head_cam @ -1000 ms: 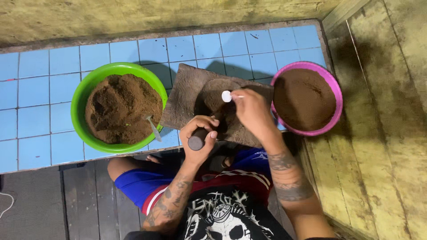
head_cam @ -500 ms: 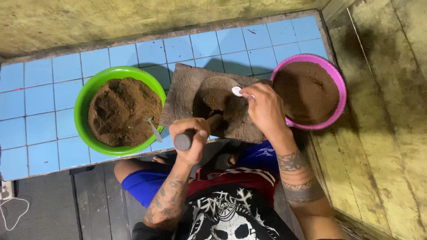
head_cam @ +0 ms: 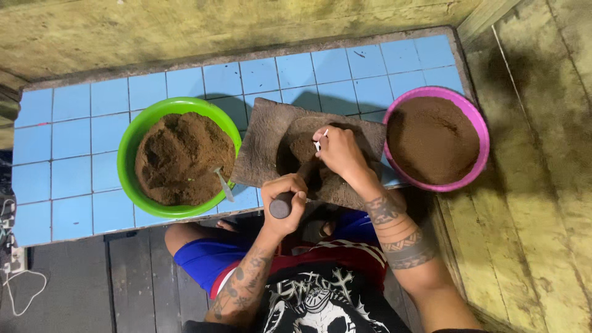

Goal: The person grinds a brown material in a stone mortar using a pestle. They repeatedly scoop the ground material with a white plastic spoon and transfer it into a pink bowl.

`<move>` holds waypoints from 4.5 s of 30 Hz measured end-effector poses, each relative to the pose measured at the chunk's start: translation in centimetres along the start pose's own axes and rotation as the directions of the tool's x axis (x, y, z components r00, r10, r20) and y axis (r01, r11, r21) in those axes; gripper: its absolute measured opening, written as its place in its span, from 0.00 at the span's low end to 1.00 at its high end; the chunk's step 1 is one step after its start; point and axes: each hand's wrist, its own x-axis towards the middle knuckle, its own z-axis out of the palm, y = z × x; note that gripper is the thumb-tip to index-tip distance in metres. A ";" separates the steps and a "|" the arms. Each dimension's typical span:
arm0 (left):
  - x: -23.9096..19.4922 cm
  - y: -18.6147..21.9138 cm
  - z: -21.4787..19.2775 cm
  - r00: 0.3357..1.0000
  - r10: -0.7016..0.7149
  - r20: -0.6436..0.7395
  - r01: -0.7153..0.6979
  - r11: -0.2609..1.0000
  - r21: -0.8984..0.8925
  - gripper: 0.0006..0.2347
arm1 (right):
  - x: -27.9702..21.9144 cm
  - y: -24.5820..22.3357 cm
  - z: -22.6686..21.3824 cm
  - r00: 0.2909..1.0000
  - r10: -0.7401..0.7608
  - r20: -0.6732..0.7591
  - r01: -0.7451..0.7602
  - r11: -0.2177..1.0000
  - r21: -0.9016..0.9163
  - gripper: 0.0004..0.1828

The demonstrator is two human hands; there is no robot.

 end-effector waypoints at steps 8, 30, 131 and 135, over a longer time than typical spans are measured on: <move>0.3 -0.8 0.0 0.994 0.032 -0.109 -0.042 0.995 -0.096 0.13 | 0.2 2.7 -1.0 0.999 0.027 -0.044 -0.006 0.909 0.417 0.12; 1.7 -4.6 -0.7 0.946 0.178 -0.270 -0.221 0.965 -0.139 0.12 | -3.4 7.6 -1.9 0.952 0.000 -0.306 0.191 0.779 0.596 0.12; 9.7 -9.6 26.8 0.402 -0.907 0.129 0.913 0.384 -0.140 0.39 | -9.9 24.8 -13.2 0.621 0.354 -0.699 0.156 0.818 0.553 0.11; 9.9 -9.6 26.6 0.384 -0.914 0.134 0.918 0.363 -0.159 0.39 | -9.9 25.2 -12.8 0.609 0.355 -0.710 0.152 0.825 0.544 0.12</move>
